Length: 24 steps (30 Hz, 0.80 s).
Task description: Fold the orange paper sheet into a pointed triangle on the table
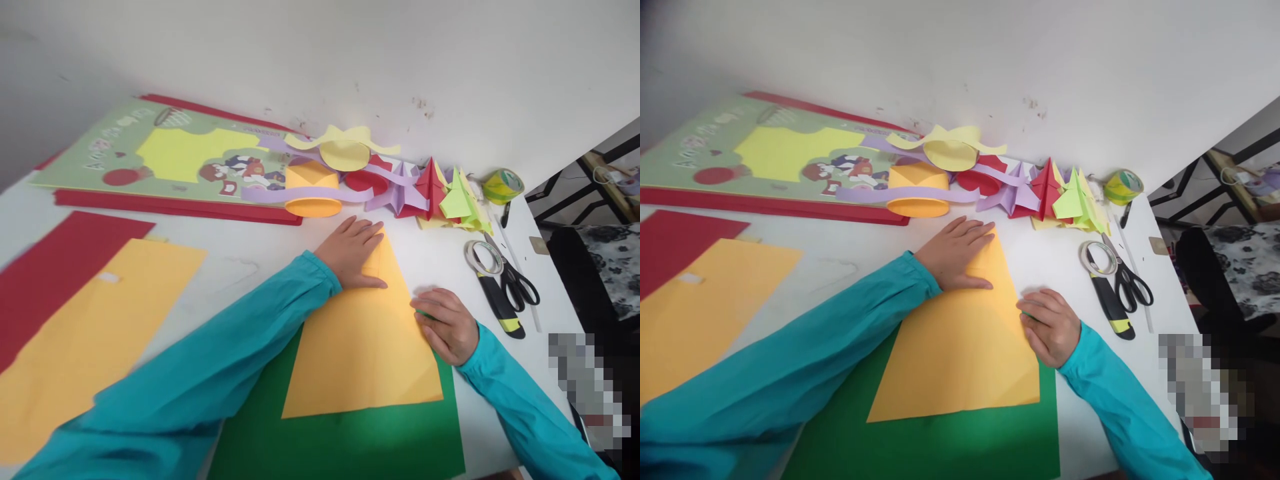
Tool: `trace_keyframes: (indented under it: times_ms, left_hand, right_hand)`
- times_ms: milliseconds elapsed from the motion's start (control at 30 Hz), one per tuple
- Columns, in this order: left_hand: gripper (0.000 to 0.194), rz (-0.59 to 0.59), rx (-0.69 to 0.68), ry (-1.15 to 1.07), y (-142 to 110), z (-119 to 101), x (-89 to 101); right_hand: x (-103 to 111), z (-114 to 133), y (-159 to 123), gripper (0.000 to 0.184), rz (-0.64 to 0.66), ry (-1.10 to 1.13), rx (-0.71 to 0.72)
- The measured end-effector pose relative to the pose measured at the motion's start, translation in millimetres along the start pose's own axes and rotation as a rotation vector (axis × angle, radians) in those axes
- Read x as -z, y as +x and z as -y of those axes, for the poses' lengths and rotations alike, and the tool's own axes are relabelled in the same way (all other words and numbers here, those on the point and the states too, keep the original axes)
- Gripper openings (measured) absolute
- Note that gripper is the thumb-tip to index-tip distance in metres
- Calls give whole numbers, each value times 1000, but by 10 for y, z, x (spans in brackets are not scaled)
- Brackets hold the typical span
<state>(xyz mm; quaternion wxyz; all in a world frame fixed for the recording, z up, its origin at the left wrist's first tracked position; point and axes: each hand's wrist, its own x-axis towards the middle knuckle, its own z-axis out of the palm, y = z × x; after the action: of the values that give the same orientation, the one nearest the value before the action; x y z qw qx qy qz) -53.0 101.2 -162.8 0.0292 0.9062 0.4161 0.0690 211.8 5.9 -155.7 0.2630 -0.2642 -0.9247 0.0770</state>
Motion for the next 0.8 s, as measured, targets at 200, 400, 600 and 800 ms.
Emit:
trace_keyframes:
  times_ms: [200,400,600,800]
  left_hand:
    - [102,3,6,-8,-6,8,-10]
    - [102,10,10,-13,-1,8,-11]
    - [102,6,8,-10,-2,13,-23]
    - [98,3,17,-18,-2,7,-10]
  right_hand:
    - [61,77,-68,25,11,48,-9]
    - [116,126,-144,25,51,68,-11]
    - [146,153,-238,22,58,122,-36]
    - [180,191,-304,22,78,132,-42]
